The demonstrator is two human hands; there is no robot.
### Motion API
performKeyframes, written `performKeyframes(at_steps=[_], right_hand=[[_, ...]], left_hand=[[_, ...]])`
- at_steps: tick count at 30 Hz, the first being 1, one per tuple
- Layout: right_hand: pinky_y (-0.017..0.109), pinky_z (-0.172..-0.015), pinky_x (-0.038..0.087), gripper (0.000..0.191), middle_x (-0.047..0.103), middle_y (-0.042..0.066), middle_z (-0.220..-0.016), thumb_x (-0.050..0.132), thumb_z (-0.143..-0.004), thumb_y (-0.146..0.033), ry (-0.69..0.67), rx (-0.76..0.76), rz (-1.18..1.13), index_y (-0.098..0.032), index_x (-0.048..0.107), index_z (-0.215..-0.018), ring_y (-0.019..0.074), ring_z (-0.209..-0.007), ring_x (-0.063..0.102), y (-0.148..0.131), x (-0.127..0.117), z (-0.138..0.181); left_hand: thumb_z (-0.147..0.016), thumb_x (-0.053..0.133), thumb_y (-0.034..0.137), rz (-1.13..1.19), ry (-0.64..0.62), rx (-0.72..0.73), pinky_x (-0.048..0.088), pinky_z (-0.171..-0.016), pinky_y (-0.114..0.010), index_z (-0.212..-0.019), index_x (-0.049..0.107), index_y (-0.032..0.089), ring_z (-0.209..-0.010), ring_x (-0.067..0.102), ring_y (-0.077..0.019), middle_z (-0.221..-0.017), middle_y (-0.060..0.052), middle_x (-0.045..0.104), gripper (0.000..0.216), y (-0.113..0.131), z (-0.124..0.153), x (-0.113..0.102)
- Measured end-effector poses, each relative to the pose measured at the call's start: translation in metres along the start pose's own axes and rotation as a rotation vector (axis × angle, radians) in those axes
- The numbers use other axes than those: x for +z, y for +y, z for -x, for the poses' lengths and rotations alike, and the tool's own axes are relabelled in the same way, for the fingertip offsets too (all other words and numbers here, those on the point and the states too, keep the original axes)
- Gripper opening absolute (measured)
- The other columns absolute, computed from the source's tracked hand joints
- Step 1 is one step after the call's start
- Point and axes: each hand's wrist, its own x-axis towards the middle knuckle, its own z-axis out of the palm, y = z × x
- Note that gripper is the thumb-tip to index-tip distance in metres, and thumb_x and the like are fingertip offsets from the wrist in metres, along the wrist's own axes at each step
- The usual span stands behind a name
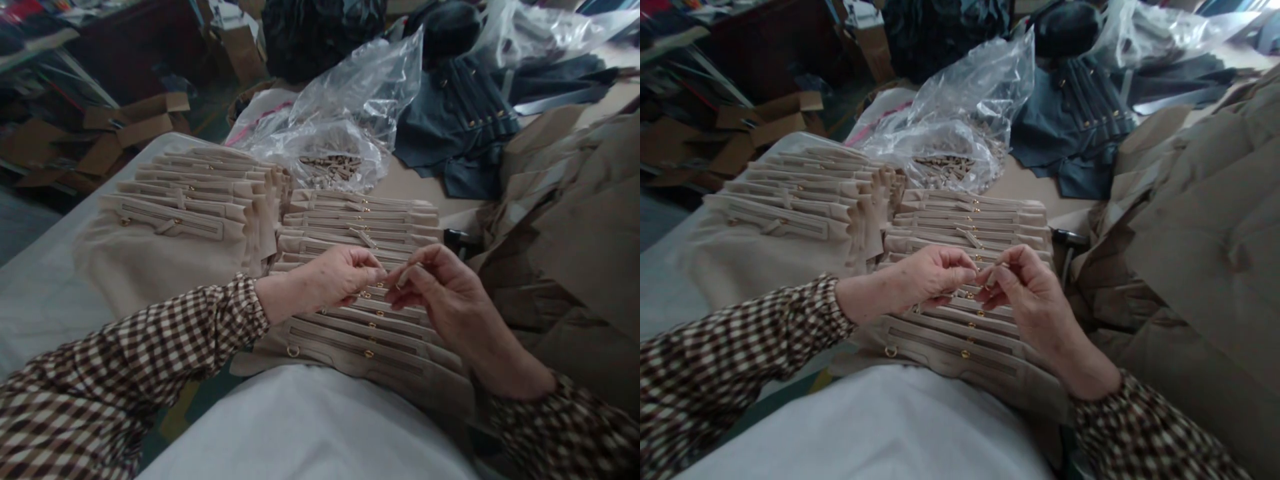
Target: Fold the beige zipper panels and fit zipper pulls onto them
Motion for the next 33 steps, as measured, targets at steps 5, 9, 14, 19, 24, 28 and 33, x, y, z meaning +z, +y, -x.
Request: performKeyframes(at_steps=[5, 9, 14, 19, 24, 28, 33], right_hand=[[0.021, -0.049, 0.040, 0.018, 0.064, -0.001, -0.070, 0.054, -0.085, -0.023, -0.178, -0.093, 0.602, -0.020, 0.064, -0.099, 0.0096, -0.053, 0.050, 0.002, -0.013, 0.008], [0.021, -0.053, 0.039, 0.006, 0.063, -0.001, -0.066, 0.056, -0.083, -0.022, -0.201, -0.128, 0.700, -0.018, 0.061, -0.080, 0.0103, -0.057, 0.052, 0.004, -0.011, 0.008], [0.022, -0.057, 0.040, 0.012, 0.068, -0.001, -0.069, 0.056, -0.086, -0.021, -0.219, -0.167, 0.908, -0.019, 0.068, -0.084, 0.0113, -0.059, 0.058, 0.017, -0.018, 0.010], [0.024, -0.063, 0.040, 0.016, 0.071, 0.000, -0.077, 0.054, -0.089, -0.017, -0.247, -0.223, 1.087, -0.020, 0.069, -0.084, 0.0131, -0.066, 0.062, 0.036, -0.021, 0.015], [0.025, -0.062, 0.037, 0.013, 0.071, 0.001, -0.079, 0.054, -0.088, -0.017, -0.241, -0.224, 1.185, -0.019, 0.067, -0.084, 0.0134, -0.065, 0.061, 0.037, -0.017, 0.015], [0.025, -0.061, 0.035, 0.011, 0.069, 0.001, -0.078, 0.054, -0.089, -0.018, -0.265, -0.236, 1.209, -0.019, 0.064, -0.083, 0.0131, -0.064, 0.059, 0.035, -0.016, 0.014], [0.027, -0.060, 0.034, 0.012, 0.068, 0.001, -0.079, 0.051, -0.090, -0.019, -0.265, -0.220, 1.281, -0.019, 0.061, -0.083, 0.0149, -0.066, 0.060, 0.033, -0.011, 0.014]], left_hand=[[-0.078, 0.066, 0.033, -0.394, 0.080, 0.048, 0.030, -0.048, -0.020, -0.078, 0.064, 0.014, -0.050, 0.040, -0.0066, -0.057, 0.006, 0.048, 0.018, -0.001, -0.006, 0.004], [-0.078, 0.059, 0.023, -0.626, -0.008, 0.118, 0.033, -0.056, -0.022, -0.076, 0.068, 0.014, -0.057, 0.043, -0.0083, -0.058, 0.005, 0.051, 0.012, 0.000, -0.009, 0.008], [-0.080, 0.053, 0.017, -0.859, -0.051, 0.154, 0.030, -0.054, -0.024, -0.068, 0.064, 0.014, -0.054, 0.043, -0.0092, -0.054, 0.004, 0.050, 0.017, 0.001, -0.008, 0.010], [-0.084, 0.054, 0.019, -1.059, -0.050, 0.111, 0.032, -0.054, -0.025, -0.070, 0.065, 0.014, -0.057, 0.049, -0.0116, -0.062, -0.001, 0.061, 0.019, 0.005, -0.005, 0.013], [-0.087, 0.052, 0.019, -1.229, -0.067, 0.123, 0.037, -0.056, -0.027, -0.076, 0.067, 0.013, -0.060, 0.057, -0.0147, -0.070, -0.006, 0.067, 0.019, 0.004, -0.005, 0.016], [-0.090, 0.052, 0.023, -1.328, -0.083, 0.146, 0.045, -0.063, -0.029, -0.079, 0.067, 0.013, -0.065, 0.062, -0.0175, -0.073, -0.007, 0.069, 0.021, -0.001, -0.006, 0.014], [-0.091, 0.049, 0.021, -1.397, -0.084, 0.138, 0.047, -0.065, -0.029, -0.080, 0.067, 0.012, -0.068, 0.063, -0.0189, -0.074, -0.008, 0.068, 0.022, -0.005, -0.004, 0.010]])
